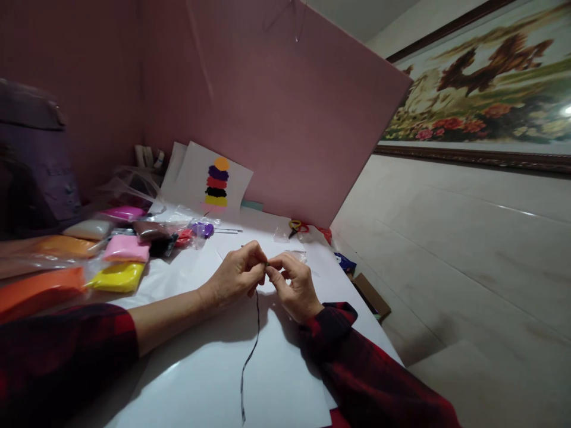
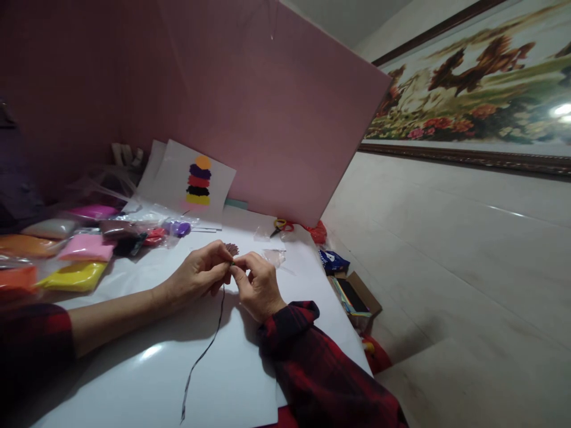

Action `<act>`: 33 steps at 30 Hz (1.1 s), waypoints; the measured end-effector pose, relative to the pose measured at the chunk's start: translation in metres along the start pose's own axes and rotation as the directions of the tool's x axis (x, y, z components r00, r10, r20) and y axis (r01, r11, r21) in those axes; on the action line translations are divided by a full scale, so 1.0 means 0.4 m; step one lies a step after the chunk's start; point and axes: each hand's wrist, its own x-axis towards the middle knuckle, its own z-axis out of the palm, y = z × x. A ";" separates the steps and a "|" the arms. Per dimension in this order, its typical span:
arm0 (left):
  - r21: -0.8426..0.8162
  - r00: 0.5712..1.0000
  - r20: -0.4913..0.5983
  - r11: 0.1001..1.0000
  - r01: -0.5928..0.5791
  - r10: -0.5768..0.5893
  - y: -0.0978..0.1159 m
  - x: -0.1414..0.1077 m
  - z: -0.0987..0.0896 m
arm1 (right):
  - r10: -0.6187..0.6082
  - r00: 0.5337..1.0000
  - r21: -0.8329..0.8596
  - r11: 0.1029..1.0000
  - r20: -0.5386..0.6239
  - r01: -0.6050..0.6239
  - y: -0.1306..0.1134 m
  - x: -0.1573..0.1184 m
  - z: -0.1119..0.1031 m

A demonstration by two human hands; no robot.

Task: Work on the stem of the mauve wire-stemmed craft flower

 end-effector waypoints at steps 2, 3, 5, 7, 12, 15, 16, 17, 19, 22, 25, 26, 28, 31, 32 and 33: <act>-0.036 1.000 -0.002 0.999 -0.008 0.008 0.000 0.000 0.002 | 0.033 0.999 0.015 0.999 -0.004 -0.033 0.002 0.000 0.002; -0.056 1.000 -0.003 0.998 -0.011 0.011 0.001 0.000 0.003 | 0.055 0.998 0.028 0.998 -0.009 -0.055 0.005 0.000 0.003; -0.087 1.000 -0.001 0.996 -0.006 0.006 0.002 0.000 0.005 | 0.100 0.995 0.057 0.994 -0.027 -0.098 0.010 0.001 0.005; -0.095 1.000 -0.005 0.995 0.006 -0.007 0.002 0.000 0.006 | 0.130 0.991 0.080 0.989 -0.043 -0.127 0.015 0.001 0.007; -0.046 0.999 -0.040 0.999 0.003 -0.005 -0.008 0.002 0.006 | 0.142 0.988 0.078 0.987 -0.064 -0.137 0.018 -0.001 0.010; -0.056 0.998 -0.059 0.998 0.002 -0.005 -0.012 0.005 0.006 | 0.128 0.989 0.057 0.991 -0.073 -0.124 0.016 -0.001 0.010; -0.066 0.998 -0.062 0.998 0.001 -0.005 -0.013 0.007 0.006 | 0.121 0.990 0.050 0.992 -0.073 -0.117 0.015 -0.001 0.009; -0.075 0.998 -0.063 0.997 0.002 -0.007 -0.012 0.008 0.005 | 0.113 0.991 0.045 0.993 -0.074 -0.109 0.014 -0.001 0.009; -0.091 0.998 -0.060 0.996 0.002 -0.008 -0.011 0.009 0.004 | 0.093 0.993 0.040 0.995 -0.074 -0.090 0.013 0.000 0.008; -0.086 0.999 -0.047 0.996 0.002 -0.006 -0.008 0.007 0.003 | 0.064 0.996 0.032 0.998 -0.065 -0.062 0.010 0.000 0.005; -0.056 0.999 -0.048 0.998 -0.003 0.000 -0.006 0.005 0.001 | 0.044 0.998 0.031 0.999 -0.039 -0.042 0.006 -0.001 0.003; -0.051 0.999 -0.052 0.999 -0.007 0.004 -0.006 0.005 0.001 | 0.042 0.999 0.034 0.999 -0.033 -0.041 0.004 -0.001 0.003; -0.054 0.998 -0.059 0.998 -0.014 0.011 -0.007 0.005 -0.001 | 0.045 0.999 0.037 0.998 -0.024 -0.044 0.002 -0.002 0.003; -0.075 0.998 -0.065 0.997 -0.014 0.009 -0.004 0.008 -0.002 | 0.047 0.999 0.040 0.998 -0.026 -0.046 0.001 -0.002 0.005; -0.084 0.998 -0.064 0.996 -0.009 0.004 -0.002 0.008 -0.002 | 0.046 0.999 0.039 0.998 -0.027 -0.045 0.001 -0.002 0.006; -0.091 0.998 -0.063 0.996 -0.005 -0.001 0.001 0.009 -0.001 | 0.044 0.999 0.038 0.998 -0.028 -0.043 0.002 -0.002 0.006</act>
